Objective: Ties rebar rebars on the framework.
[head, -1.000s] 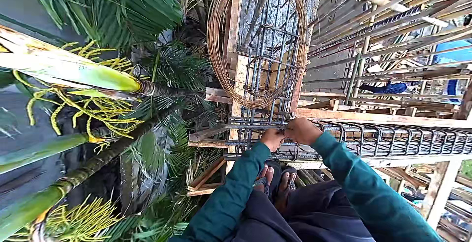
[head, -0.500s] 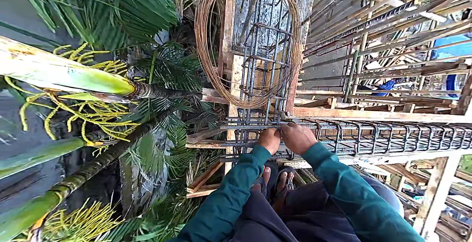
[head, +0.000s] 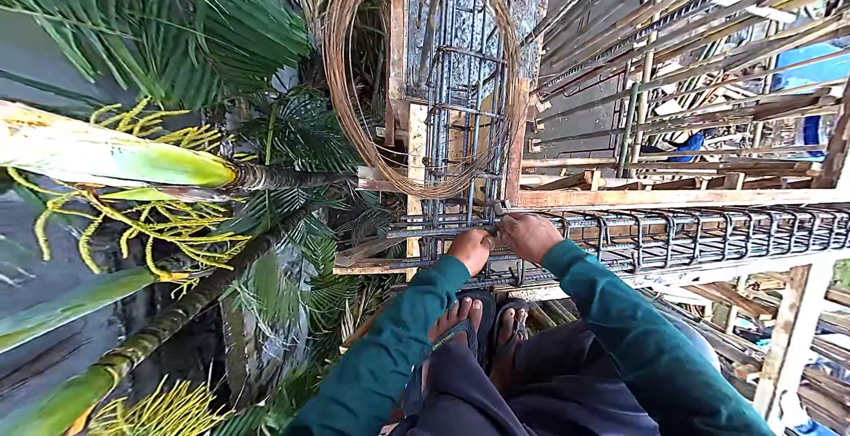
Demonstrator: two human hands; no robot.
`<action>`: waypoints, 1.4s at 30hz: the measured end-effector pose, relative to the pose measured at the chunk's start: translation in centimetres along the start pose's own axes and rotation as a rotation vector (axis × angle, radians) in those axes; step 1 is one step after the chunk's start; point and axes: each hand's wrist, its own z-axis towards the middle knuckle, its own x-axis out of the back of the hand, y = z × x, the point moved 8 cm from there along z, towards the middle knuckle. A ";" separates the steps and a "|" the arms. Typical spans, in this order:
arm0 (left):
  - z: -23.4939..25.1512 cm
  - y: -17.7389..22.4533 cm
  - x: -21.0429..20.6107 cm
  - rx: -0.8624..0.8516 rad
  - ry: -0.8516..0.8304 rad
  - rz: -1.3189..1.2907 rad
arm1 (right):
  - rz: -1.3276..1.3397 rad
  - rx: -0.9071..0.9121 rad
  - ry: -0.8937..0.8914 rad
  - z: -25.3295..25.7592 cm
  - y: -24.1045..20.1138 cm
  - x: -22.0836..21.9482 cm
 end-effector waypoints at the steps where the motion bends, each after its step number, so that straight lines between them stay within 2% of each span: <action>1: 0.0 0.2 0.1 0.010 -0.020 0.012 | 0.011 -0.022 0.011 -0.2 0.2 -0.1; 6: 0.6 1.0 1.1 0.200 -0.117 0.122 | 0.119 -0.230 0.120 -1.7 -0.2 -1.7; 8: 0.7 2.7 1.3 0.216 -0.163 0.287 | 0.177 -0.359 0.167 -2.1 -0.9 -3.1; 10: 0.6 6.4 0.8 0.124 -0.331 0.697 | 0.243 -0.494 0.127 -2.4 -2.0 -4.2; 12: 1.5 8.3 -0.1 0.079 -0.444 0.931 | 0.311 -0.560 0.086 -2.6 -3.0 -4.6; 14: 3.1 9.2 -0.9 0.104 -0.695 1.058 | 0.334 -0.543 0.090 -2.9 -3.1 -3.9; 15: 2.3 10.3 -0.7 0.106 -0.822 1.073 | 0.334 -0.516 0.128 -2.9 -3.0 -3.4; 16: 0.2 11.8 -0.2 0.086 -0.827 1.059 | 0.317 -0.490 0.171 -3.0 -2.9 -2.9; 17: -3.3 13.0 1.1 0.198 -0.587 1.006 | 0.301 -0.466 0.222 -3.0 -2.8 -2.6; 19: -1.2 10.9 2.8 -0.102 -0.524 0.674 | 0.273 -0.433 0.292 -2.7 -2.5 -2.6; 20: -1.3 10.4 4.0 0.064 -0.458 0.550 | 0.262 -0.417 0.320 -2.5 -2.3 -2.8; 21: -1.9 10.2 5.4 0.198 -0.312 0.467 | 0.253 -0.410 0.331 -2.3 -2.2 -3.0; 22: -2.8 10.1 7.0 0.227 -0.160 0.392 | 0.265 -0.413 0.311 -2.1 -2.2 -3.2; 25: -6.5 10.1 11.0 -0.031 0.106 0.106 | 0.483 -0.484 0.298 -2.2 -1.8 -3.5; 28: -9.1 6.7 11.7 -0.203 0.337 -0.099 | 0.979 -0.665 0.450 -2.3 -1.3 -4.9; 30: -8.5 3.9 10.6 -0.179 0.439 -0.038 | 1.201 -0.735 0.511 -1.9 -1.3 -6.2; 31: -7.6 3.0 9.7 -0.145 0.449 0.037 | 1.197 -0.704 0.473 -1.7 -1.3 -6.5; 34: -4.0 2.6 6.7 -0.144 0.414 0.252 | 0.927 -0.476 0.244 -2.6 0.1 -4.8; 36: -2.0 2.7 5.0 -0.155 0.405 0.395 | 0.830 -0.396 0.207 -4.9 1.5 -3.6; 42: 1.0 3.6 4.3 -0.238 0.513 0.562 | 0.891 -0.445 0.458 -11.5 6.5 -3.7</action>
